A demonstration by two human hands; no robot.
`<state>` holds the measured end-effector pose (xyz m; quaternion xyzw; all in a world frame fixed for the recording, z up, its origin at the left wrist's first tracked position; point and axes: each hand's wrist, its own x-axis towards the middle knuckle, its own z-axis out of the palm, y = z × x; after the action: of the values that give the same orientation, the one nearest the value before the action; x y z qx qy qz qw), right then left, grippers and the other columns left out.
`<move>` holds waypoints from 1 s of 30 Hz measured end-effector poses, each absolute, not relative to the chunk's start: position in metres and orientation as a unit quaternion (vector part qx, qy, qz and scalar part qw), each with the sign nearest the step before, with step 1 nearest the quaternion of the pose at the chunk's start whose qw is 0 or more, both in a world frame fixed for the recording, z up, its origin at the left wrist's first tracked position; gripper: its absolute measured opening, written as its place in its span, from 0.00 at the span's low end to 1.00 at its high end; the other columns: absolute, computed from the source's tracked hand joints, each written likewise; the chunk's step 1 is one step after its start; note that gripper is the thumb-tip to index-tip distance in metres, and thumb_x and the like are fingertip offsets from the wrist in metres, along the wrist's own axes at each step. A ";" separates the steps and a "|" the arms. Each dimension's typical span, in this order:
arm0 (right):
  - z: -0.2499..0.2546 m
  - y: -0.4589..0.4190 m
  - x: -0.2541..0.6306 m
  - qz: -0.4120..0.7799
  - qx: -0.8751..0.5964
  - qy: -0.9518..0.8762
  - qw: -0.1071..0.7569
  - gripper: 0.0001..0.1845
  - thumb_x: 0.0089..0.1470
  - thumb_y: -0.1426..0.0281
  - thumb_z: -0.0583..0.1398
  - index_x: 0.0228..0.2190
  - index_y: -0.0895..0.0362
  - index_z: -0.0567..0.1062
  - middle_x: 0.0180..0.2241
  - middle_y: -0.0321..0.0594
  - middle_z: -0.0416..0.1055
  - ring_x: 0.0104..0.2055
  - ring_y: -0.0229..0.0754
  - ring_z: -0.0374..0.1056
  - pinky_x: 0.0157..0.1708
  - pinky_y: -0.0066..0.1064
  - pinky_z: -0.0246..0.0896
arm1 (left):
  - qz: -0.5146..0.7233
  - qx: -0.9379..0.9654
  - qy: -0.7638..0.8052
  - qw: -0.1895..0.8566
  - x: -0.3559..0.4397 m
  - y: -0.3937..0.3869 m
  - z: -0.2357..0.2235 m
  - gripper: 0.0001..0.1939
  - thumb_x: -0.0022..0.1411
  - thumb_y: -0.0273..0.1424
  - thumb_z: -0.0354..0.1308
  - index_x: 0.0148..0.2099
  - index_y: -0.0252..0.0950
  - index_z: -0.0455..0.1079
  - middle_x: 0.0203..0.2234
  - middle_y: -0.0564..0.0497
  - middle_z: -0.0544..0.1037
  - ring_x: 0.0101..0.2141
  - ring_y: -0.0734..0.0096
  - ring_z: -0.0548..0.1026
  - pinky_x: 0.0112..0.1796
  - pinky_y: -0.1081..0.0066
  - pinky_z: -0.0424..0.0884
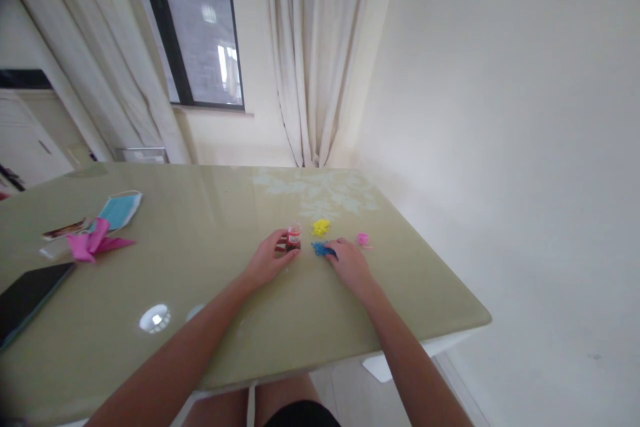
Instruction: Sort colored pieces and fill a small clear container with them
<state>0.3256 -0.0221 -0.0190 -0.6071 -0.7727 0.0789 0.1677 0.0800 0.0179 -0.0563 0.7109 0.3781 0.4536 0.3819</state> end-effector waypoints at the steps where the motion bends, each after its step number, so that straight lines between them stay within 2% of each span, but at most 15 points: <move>1: -0.019 -0.020 0.326 0.077 -0.608 -0.771 0.173 0.13 0.64 0.72 0.61 0.47 0.59 0.83 0.47 0.50 0.80 0.49 0.51 0.75 0.53 0.39 0.66 | 0.456 0.711 0.381 0.378 0.079 0.018 -0.057 0.20 0.62 0.35 0.65 0.54 0.36 0.69 0.49 0.41 0.80 0.46 0.60 0.81 0.44 0.60 0.80; 7: -0.011 -0.013 0.330 0.068 -0.617 -0.755 0.211 0.12 0.63 0.74 0.61 0.42 0.57 0.86 0.43 0.47 0.83 0.45 0.49 0.78 0.49 0.38 0.69 | 0.464 0.707 0.387 0.367 0.078 0.020 -0.058 0.20 0.62 0.33 0.64 0.55 0.36 0.69 0.49 0.41 0.80 0.45 0.62 0.81 0.42 0.62 0.81; 15: 0.005 -0.010 0.335 0.070 -0.626 -0.721 0.288 0.11 0.60 0.69 0.63 0.39 0.52 0.87 0.41 0.43 0.85 0.43 0.50 0.81 0.49 0.40 0.72 | 0.462 0.707 0.385 0.371 0.079 0.020 -0.058 0.20 0.62 0.32 0.64 0.56 0.36 0.69 0.50 0.41 0.79 0.45 0.62 0.81 0.42 0.62 0.81; 24: 0.046 -0.002 0.312 0.135 -0.560 -0.716 0.394 0.12 0.57 0.64 0.65 0.38 0.53 0.88 0.33 0.42 0.85 0.33 0.47 0.80 0.39 0.36 0.74 | 0.472 0.716 0.377 0.350 0.081 0.020 -0.062 0.20 0.63 0.32 0.63 0.56 0.36 0.71 0.49 0.42 0.78 0.44 0.64 0.80 0.42 0.64 0.81; 27: 0.065 0.002 0.296 0.143 -0.533 -0.733 0.398 0.11 0.57 0.65 0.66 0.38 0.53 0.88 0.33 0.41 0.85 0.33 0.46 0.80 0.38 0.34 0.73 | 0.474 0.716 0.377 0.346 0.082 0.020 -0.063 0.20 0.63 0.32 0.63 0.56 0.37 0.71 0.48 0.43 0.78 0.43 0.64 0.80 0.41 0.65 0.81; 30: 0.079 0.009 0.281 0.132 -0.515 -0.768 0.356 0.09 0.57 0.69 0.66 0.38 0.52 0.88 0.35 0.40 0.85 0.35 0.45 0.80 0.39 0.32 0.71 | 0.479 0.717 0.376 0.341 0.082 0.019 -0.063 0.20 0.63 0.32 0.63 0.57 0.36 0.71 0.48 0.43 0.78 0.43 0.64 0.80 0.40 0.66 0.81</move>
<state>0.2809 0.0092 0.0789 -0.5154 -0.7683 0.1323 0.3557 0.0820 0.0193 -0.0626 0.7166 0.3761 0.4785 0.3407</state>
